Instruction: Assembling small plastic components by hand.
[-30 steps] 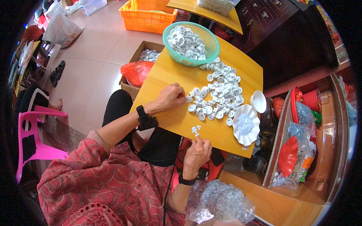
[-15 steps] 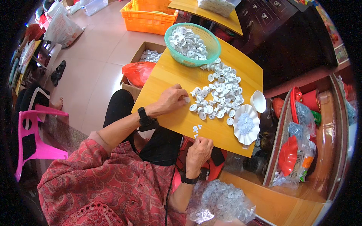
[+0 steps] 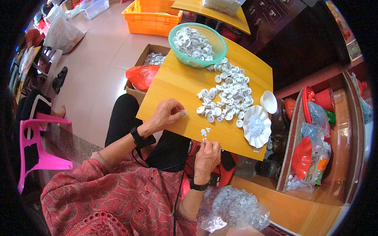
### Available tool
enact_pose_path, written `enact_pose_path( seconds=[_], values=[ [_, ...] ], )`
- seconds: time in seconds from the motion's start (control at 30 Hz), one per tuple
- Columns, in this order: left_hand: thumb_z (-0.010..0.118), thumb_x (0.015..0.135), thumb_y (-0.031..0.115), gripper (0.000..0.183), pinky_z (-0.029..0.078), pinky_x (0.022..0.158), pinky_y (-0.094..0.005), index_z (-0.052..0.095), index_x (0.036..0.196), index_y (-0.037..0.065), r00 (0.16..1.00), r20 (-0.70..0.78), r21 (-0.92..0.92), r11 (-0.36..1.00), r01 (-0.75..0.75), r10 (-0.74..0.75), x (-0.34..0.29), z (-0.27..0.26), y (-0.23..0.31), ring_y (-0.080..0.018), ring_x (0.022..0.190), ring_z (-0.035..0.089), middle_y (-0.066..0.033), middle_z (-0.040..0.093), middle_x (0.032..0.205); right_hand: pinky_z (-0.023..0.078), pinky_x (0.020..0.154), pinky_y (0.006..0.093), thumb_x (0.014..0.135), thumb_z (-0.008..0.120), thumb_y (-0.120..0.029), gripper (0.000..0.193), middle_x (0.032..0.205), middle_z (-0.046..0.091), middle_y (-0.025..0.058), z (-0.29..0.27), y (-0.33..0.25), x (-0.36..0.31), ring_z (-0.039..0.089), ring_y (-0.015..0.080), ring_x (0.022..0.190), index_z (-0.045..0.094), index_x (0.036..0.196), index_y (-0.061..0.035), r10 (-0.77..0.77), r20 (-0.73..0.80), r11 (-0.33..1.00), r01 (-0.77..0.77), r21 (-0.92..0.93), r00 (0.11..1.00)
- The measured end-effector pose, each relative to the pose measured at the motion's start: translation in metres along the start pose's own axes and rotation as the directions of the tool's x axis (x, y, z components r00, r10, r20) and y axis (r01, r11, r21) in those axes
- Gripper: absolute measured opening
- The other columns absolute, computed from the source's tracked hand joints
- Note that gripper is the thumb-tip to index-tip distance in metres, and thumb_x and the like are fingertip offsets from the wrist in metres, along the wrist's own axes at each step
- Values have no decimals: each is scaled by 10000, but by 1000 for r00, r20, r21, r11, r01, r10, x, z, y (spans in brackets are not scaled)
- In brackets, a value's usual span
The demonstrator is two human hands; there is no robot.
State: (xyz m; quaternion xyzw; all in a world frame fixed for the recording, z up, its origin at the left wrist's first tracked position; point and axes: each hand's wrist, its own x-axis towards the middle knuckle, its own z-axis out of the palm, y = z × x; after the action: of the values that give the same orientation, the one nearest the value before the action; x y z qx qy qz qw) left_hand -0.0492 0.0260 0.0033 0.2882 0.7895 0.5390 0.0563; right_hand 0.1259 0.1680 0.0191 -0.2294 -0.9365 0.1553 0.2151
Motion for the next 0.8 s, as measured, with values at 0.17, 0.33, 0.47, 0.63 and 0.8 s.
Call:
enact_pose_path(
  seconds=[0.17, 0.33, 0.47, 0.63, 0.8],
  values=[
    [715, 855, 215, 248, 526, 607, -285, 654, 920, -16, 988, 67, -112, 983, 148, -141, -15, -5, 14, -145, 698, 648, -90, 675, 821, 480, 749, 441, 771, 708, -47, 115, 892, 578, 131, 5, 5, 0, 592, 337, 867, 655, 868, -15, -46, -3, 997, 45, -64, 999],
    [674, 905, 154, 203, 573, 669, -261, 621, 1023, -2, 880, 330, -574, 667, 475, -342, -29, 0, 16, -140, 788, 673, -82, 687, 891, 491, 696, 392, 800, 691, -35, 100, 838, 609, 122, 11, 9, 1, 615, 276, 781, 638, 873, 6, 58, -64, 985, -47, 164, 996],
    [666, 910, 122, 229, 580, 694, -254, 615, 1099, 4, 855, 439, -733, 441, 518, -275, -37, 4, 21, -139, 825, 670, -85, 678, 965, 476, 608, 297, 853, 676, -54, 96, 774, 640, 59, 10, 2, -1, 593, 139, 663, 635, 890, 24, 325, 112, 752, -329, 571, 939],
    [639, 923, 89, 324, 571, 701, -242, 608, 1245, 63, 881, 448, -722, 520, 457, -153, -46, 17, 14, -129, 818, 658, -60, 643, 1010, 402, 554, 181, 893, 659, -71, 108, 737, 601, -18, -4, -19, 3, 514, 29, 641, 630, 875, 31, 349, 319, 400, -447, 800, 881],
    [643, 915, 73, 245, 529, 668, -238, 671, 1158, 73, 953, 298, -497, 861, 113, 47, -55, 25, 17, -118, 767, 611, -36, 534, 900, 397, 550, 180, 890, 661, -69, 102, 741, 603, -21, 2, -20, 0, 508, 28, 638, 629, 874, 26, 328, 329, 443, -452, 774, 885]
  ],
)
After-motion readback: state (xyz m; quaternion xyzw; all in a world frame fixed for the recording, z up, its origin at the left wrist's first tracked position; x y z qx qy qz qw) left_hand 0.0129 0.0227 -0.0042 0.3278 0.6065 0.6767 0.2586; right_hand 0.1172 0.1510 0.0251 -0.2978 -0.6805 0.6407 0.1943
